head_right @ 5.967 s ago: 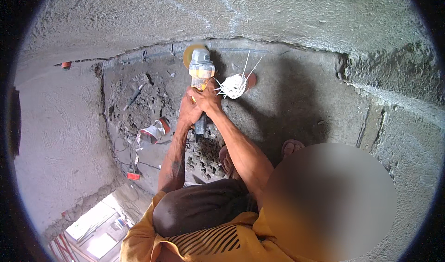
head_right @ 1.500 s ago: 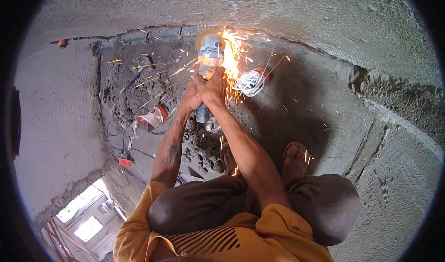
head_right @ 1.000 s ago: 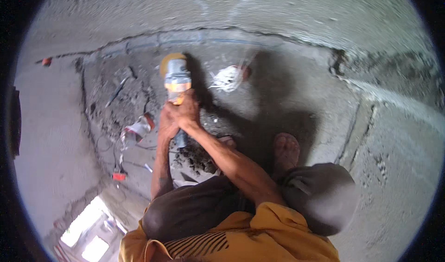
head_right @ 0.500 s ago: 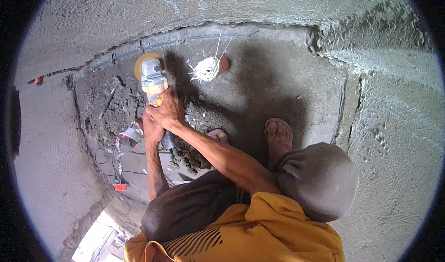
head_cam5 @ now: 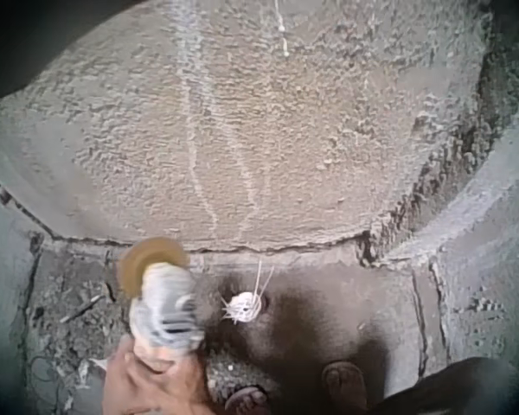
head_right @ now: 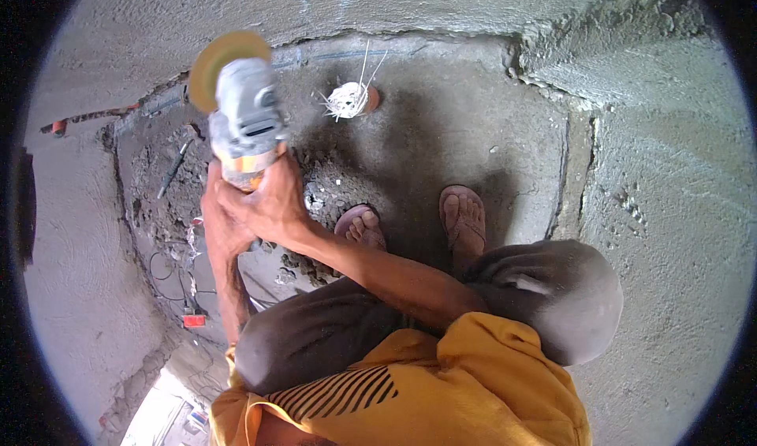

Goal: Using a power angle grinder to cut or grind a groove into a concrete surface.

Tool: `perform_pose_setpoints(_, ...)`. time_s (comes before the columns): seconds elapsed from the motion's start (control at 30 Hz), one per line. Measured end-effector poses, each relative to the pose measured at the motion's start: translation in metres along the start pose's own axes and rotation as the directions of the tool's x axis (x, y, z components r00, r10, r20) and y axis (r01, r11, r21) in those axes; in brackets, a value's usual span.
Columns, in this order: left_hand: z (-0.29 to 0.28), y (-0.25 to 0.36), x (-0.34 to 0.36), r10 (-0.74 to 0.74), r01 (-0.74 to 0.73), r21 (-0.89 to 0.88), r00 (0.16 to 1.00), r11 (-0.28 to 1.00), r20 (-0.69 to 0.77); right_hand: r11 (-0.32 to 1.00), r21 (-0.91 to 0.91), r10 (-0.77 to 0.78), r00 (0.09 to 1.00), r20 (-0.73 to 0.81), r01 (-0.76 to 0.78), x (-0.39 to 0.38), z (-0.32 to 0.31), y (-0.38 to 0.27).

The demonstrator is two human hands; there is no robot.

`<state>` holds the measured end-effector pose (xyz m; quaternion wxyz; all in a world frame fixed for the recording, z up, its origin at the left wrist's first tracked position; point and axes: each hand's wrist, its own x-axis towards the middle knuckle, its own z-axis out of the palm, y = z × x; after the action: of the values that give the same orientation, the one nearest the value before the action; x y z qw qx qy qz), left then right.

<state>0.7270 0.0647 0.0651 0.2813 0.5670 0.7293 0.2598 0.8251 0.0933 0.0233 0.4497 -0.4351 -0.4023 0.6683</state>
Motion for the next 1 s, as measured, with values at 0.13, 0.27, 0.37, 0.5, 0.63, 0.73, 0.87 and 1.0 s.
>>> perform_pose_setpoints(0.13,0.022,0.030,0.013,0.089,-0.069,-0.092,0.969,0.993,0.230,0.965,-0.196,-0.202,0.970,-0.137,0.173,-0.008,-0.042,-0.013)
perform_pose_setpoints(0.27,0.063,0.030,0.017,0.240,-0.202,-0.135,0.884,0.970,0.402,1.000,0.020,-0.012,0.920,-0.393,0.022,-0.028,-0.080,-0.016)
perform_pose_setpoints(0.37,0.105,0.042,0.023,0.278,-0.171,-0.252,0.829,0.952,0.485,0.995,-0.098,-0.040,0.900,-0.435,-0.003,-0.032,-0.129,-0.002)
perform_pose_setpoints(0.5,0.171,0.035,0.020,0.159,0.076,-0.366,0.807,0.927,0.569,0.945,-0.224,0.112,0.878,-0.466,-0.240,-0.018,-0.180,0.026)
perform_pose_setpoints(0.63,0.244,-0.001,0.009,0.135,0.070,-0.511,0.926,0.857,0.353,0.780,-0.478,0.161,0.867,-0.471,-0.404,0.009,-0.208,0.052)
perform_pose_setpoints(0.73,0.268,-0.037,0.016,0.158,0.025,-0.527,0.941,0.849,0.300,0.830,-0.419,0.188,0.893,-0.409,-0.367,0.025,-0.195,0.056)
perform_pose_setpoints(0.87,0.270,-0.029,0.031,0.092,0.220,-0.716,0.925,0.663,0.369,0.821,-0.455,0.146,0.897,-0.418,-0.346,0.045,-0.203,0.067)
perform_pose_setpoints(1.0,0.271,-0.039,0.043,0.062,0.151,-0.537,0.932,0.830,0.358,0.727,-0.572,0.122,0.891,-0.437,-0.380,0.057,-0.200,0.075)
